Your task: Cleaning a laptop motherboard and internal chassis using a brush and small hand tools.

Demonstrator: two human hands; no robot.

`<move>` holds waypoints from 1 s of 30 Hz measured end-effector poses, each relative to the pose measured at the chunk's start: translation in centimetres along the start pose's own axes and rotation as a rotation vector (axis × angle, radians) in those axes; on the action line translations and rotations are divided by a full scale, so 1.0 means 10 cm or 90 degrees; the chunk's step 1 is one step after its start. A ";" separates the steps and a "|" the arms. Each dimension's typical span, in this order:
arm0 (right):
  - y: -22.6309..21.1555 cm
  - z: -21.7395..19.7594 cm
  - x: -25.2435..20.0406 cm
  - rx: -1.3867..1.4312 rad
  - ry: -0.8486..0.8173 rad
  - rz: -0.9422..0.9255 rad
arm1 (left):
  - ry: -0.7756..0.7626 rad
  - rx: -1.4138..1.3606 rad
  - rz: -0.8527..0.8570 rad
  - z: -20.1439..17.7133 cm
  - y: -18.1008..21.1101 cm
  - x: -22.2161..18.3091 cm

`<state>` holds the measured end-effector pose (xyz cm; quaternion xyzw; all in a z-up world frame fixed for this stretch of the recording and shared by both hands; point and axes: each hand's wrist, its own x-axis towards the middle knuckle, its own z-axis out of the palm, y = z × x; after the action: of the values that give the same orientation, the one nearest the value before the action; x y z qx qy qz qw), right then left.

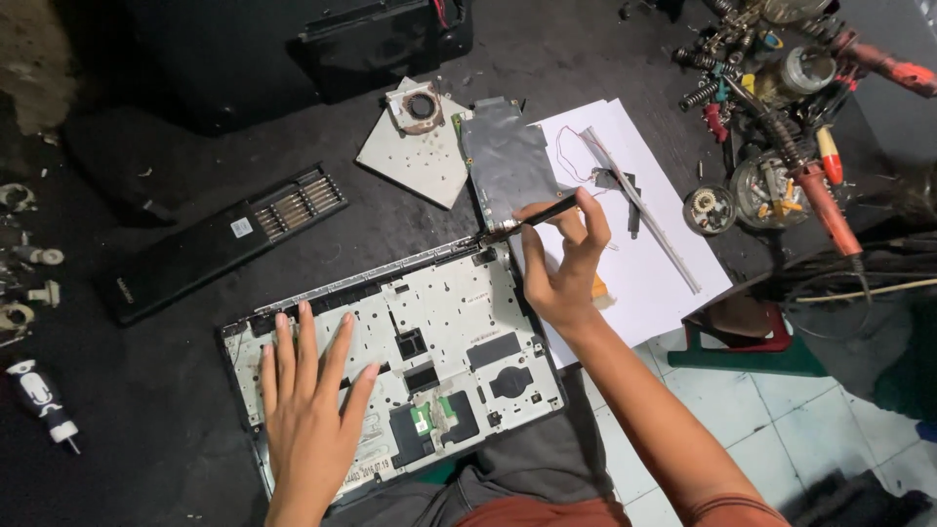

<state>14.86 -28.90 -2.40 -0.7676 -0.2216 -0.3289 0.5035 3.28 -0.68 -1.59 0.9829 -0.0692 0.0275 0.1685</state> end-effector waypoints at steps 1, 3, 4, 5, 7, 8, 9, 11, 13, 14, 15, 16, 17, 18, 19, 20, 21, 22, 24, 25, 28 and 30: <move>0.04 0.00 -0.01 0.002 0.001 0.001 | -0.001 0.002 0.000 0.00 0.00 0.00; 0.11 -0.01 -0.04 0.057 -0.009 -0.042 | 0.002 0.008 0.005 0.00 0.00 0.00; 0.12 -0.01 -0.06 0.058 -0.007 -0.041 | 0.002 0.010 0.006 0.00 0.00 -0.01; 0.14 -0.02 -0.08 0.042 -0.019 -0.033 | -0.007 -0.001 0.007 -0.01 0.00 -0.01; 0.13 -0.03 -0.09 0.028 -0.028 -0.025 | -0.014 -0.010 0.008 -0.04 -0.02 0.00; 0.10 -0.03 -0.08 0.040 -0.040 -0.017 | -0.042 -0.046 0.015 -0.06 -0.03 0.00; 0.08 -0.03 -0.06 0.053 -0.052 -0.009 | -0.070 -0.081 0.022 -0.08 -0.05 0.01; 0.16 -0.03 -0.07 -0.010 -0.045 -0.044 | -0.084 -0.148 -0.006 -0.23 0.00 0.07; 0.19 -0.04 -0.08 -0.076 -0.039 -0.076 | -0.099 -0.216 -0.033 -0.37 0.12 0.16; 0.17 -0.04 -0.09 -0.027 -0.032 -0.039 | -0.057 -0.234 -0.015 -0.44 0.20 0.22; 0.15 -0.05 -0.09 0.022 -0.025 -0.003 | -0.015 -0.252 0.004 -0.52 0.28 0.28; 0.12 -0.05 -0.08 0.023 -0.025 -0.001 | -0.017 -0.252 0.004 -0.55 0.39 0.36; 0.09 -0.05 -0.08 0.045 -0.025 0.011 | -0.010 -0.266 0.026 -0.58 0.50 0.45; 0.06 -0.06 -0.07 0.067 -0.026 0.024 | -0.003 -0.279 0.048 -0.61 0.60 0.53; 0.14 -0.04 -0.09 0.067 -0.025 0.024 | -0.003 -0.279 0.049 -0.51 0.63 0.64; 0.22 -0.01 -0.11 0.041 -0.004 0.010 | 0.018 -0.279 0.104 -0.40 0.66 0.75; 0.29 0.01 -0.14 0.016 0.017 -0.003 | 0.038 -0.279 0.159 -0.29 0.68 0.86; 0.24 0.00 -0.12 0.016 0.017 -0.002 | 0.037 -0.278 0.159 -0.22 0.74 0.94; 0.16 -0.02 -0.05 0.025 0.055 0.008 | 0.007 -0.245 0.202 -0.06 0.84 1.15; 0.15 -0.02 -0.05 0.024 0.055 0.008 | 0.008 -0.245 0.203 0.00 0.87 1.20; 0.16 -0.02 -0.06 0.020 0.084 0.018 | 0.006 -0.201 0.218 0.20 0.93 1.35; 0.20 -0.01 -0.07 0.008 0.117 0.006 | 0.020 -0.158 0.226 0.31 0.94 1.42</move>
<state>15.70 -29.81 -4.20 -0.7319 -0.1734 -0.3941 0.5282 16.05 -12.29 -0.39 0.9264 -0.2413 0.0635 0.2820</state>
